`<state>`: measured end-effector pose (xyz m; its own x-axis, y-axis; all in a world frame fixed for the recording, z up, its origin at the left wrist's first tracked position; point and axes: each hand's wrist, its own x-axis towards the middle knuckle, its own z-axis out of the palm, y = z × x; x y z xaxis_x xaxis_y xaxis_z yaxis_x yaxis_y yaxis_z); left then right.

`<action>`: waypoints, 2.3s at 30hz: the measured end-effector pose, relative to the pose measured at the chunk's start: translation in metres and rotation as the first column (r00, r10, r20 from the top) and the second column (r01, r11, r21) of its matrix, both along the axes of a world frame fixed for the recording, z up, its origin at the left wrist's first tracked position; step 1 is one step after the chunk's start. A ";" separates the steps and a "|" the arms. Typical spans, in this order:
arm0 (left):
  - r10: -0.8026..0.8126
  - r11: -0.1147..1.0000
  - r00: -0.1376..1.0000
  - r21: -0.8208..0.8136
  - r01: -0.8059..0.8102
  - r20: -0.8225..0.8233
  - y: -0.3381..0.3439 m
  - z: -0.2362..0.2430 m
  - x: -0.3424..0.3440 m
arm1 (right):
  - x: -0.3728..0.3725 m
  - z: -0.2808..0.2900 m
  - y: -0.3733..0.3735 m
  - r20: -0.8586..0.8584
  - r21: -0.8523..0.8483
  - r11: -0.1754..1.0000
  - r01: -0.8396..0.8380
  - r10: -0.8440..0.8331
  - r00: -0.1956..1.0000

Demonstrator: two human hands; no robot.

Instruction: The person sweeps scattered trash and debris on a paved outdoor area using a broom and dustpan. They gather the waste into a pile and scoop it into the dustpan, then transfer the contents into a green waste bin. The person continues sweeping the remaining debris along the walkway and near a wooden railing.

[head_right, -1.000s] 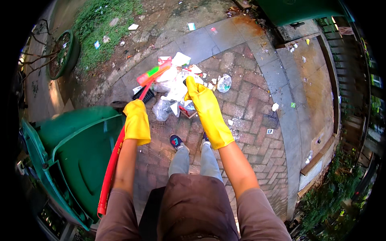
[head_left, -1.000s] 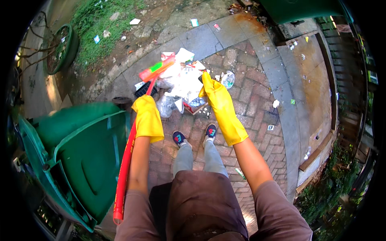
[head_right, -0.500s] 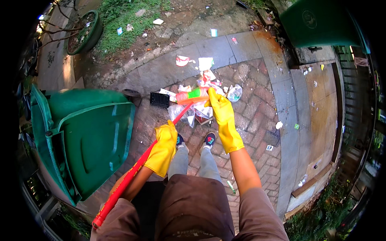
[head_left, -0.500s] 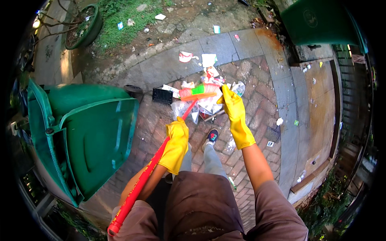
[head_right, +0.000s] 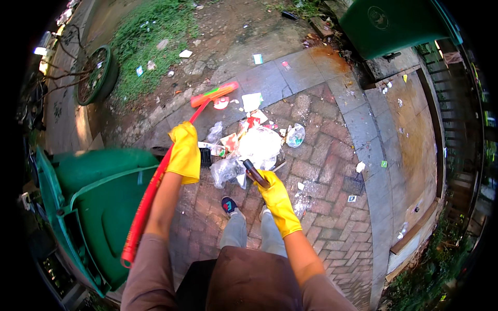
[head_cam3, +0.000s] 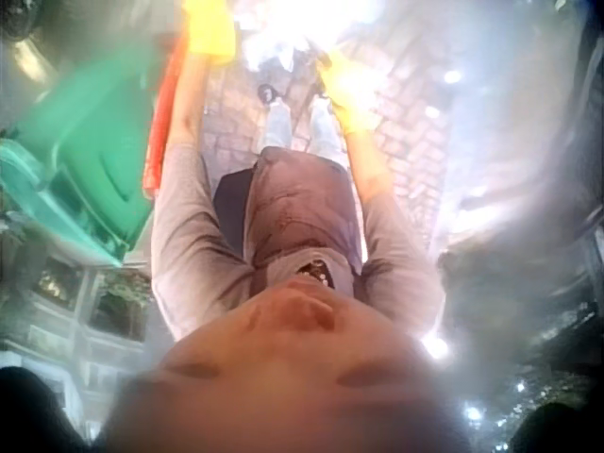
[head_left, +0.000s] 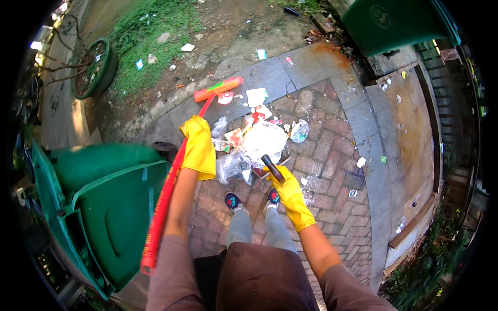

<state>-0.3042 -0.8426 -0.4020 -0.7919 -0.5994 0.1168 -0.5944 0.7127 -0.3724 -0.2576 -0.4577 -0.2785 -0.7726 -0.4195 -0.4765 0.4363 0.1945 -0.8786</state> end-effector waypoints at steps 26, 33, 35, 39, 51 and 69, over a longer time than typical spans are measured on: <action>-0.195 0.857 0.888 0.513 -0.052 0.416 0.212 0.176 0.172 | -0.088 0.084 -0.033 -0.217 0.233 0.954 0.190 -0.139 0.966; -0.063 0.776 0.946 0.611 -0.155 0.319 0.210 0.379 0.232 | -0.047 0.304 -0.036 -0.345 0.041 0.992 0.121 -0.100 0.933; -0.060 0.836 0.961 0.540 -0.099 0.270 0.213 0.430 0.261 | -0.038 0.367 -0.034 -0.442 -0.027 0.995 0.098 -0.099 0.891; -0.010 0.911 0.987 0.409 -0.057 0.159 0.202 0.536 0.325 | -0.001 0.508 -0.057 -0.630 -0.230 0.973 0.033 -0.174 0.757; 0.169 0.934 0.943 -0.260 -0.246 -0.287 0.150 0.827 0.552 | 0.167 0.909 -0.180 -0.856 -0.517 0.516 -0.683 -0.335 0.395; 0.965 0.253 -0.125 0.948 0.194 -0.231 0.040 0.550 0.755 | 0.427 0.529 -0.356 -0.167 0.980 -0.114 -0.162 -0.032 -0.985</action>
<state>0.4513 -0.8031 0.1480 0.0967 -0.9067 -0.4105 -0.1495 -0.4210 0.8946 0.1693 -0.8138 0.2501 0.8536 -0.4004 -0.3333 -0.4171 -0.9086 0.0233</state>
